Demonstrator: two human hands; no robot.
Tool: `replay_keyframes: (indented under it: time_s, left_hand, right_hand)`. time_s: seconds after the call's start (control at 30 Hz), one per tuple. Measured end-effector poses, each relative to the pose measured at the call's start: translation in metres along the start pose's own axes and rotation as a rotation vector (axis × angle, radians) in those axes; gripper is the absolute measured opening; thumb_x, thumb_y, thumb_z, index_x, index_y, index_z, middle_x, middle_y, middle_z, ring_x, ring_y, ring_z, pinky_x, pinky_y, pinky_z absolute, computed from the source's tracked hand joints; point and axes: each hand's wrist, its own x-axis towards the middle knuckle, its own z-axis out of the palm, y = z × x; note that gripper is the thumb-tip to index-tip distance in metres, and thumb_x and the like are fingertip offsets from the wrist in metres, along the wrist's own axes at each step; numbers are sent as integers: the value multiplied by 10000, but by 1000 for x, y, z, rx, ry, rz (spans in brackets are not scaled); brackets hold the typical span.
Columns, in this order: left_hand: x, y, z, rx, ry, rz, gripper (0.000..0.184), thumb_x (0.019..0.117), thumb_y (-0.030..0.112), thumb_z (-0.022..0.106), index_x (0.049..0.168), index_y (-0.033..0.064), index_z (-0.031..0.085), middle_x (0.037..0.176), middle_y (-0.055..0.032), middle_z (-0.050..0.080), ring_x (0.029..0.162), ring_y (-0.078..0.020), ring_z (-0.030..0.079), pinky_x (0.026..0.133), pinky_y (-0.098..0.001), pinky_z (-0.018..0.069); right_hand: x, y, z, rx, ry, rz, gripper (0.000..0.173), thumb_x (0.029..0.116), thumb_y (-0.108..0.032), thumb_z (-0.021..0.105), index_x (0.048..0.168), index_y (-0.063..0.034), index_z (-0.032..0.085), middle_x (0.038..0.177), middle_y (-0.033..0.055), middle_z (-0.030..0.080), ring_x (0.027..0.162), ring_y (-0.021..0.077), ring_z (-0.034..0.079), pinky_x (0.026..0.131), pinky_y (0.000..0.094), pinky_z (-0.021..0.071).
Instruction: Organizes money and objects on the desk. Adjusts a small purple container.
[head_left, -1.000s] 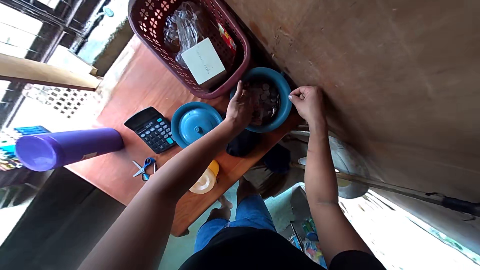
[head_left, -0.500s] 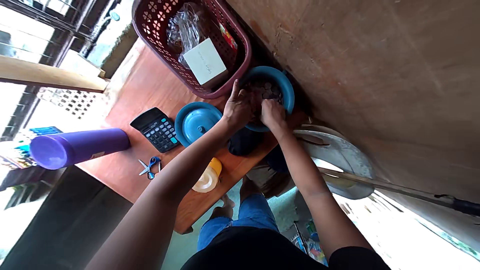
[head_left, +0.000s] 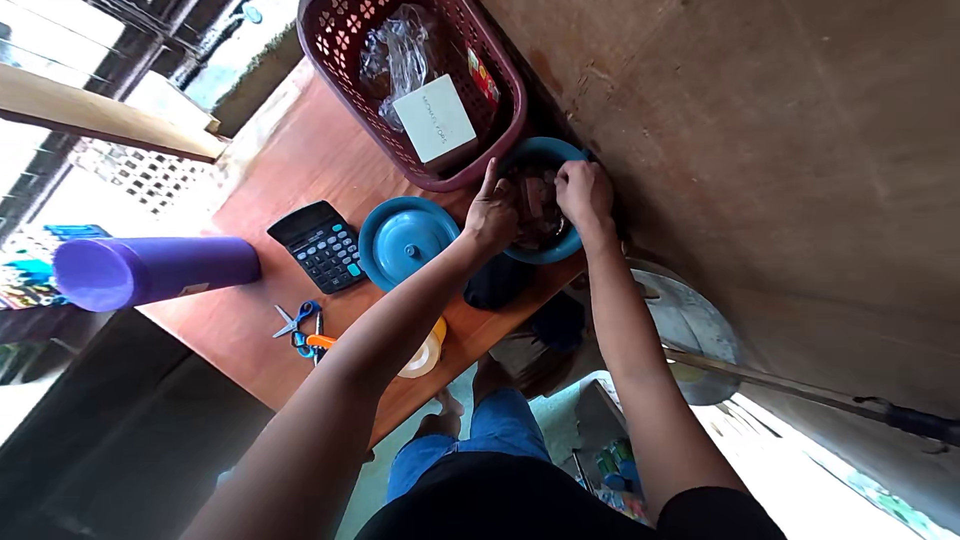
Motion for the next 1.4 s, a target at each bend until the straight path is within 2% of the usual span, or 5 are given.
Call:
replay_keyframes:
  time_s: [0.27,0.5,0.63,0.8,1.4]
  left_hand:
    - [-22,-9,-13,-247,71,66,368,1031,152,522,1381,76,606,1567,-186,436,1497,-394,321,1217,-685,3]
    - [-126,-18,-20,-1602,471,-189,414,1121,248,381,1469,66,512,1394,-107,602,1088,-169,663,834,-334,577]
    - [-159,-9,-9,-2084,355,-268,468,1135,343,267,1479,90,459,1322,-74,647,1033,-170,694,802,-320,584]
    - [-195,0,-10,-2380,327,-90,471,1136,354,254,1512,105,390,1340,-104,637,1112,-219,686,896,-384,585]
    - [-391,-40,54,-2437,842,-193,413,1127,321,334,1408,107,548,1120,-76,693,964,-165,693,897,-368,582]
  right_hand:
    - [3,-32,4,-167,12,55,248,994,-46,508,1123,83,675,1221,285,665,1167,454,642,897,625,525]
    - [-38,11,10,431,359,-104,364,975,-313,689,1041,44,724,854,172,689,763,245,628,789,448,514]
    - [-50,11,13,344,312,106,368,977,-305,684,1103,38,725,1111,256,704,1110,404,651,1005,580,465]
    - [-94,-22,20,1164,144,-114,130,1062,-185,531,984,-102,592,641,-50,531,483,31,476,440,189,423]
    - [-255,-217,91,1665,-1086,-371,581,1013,-244,193,1463,20,447,1456,242,535,1346,350,542,1123,455,450]
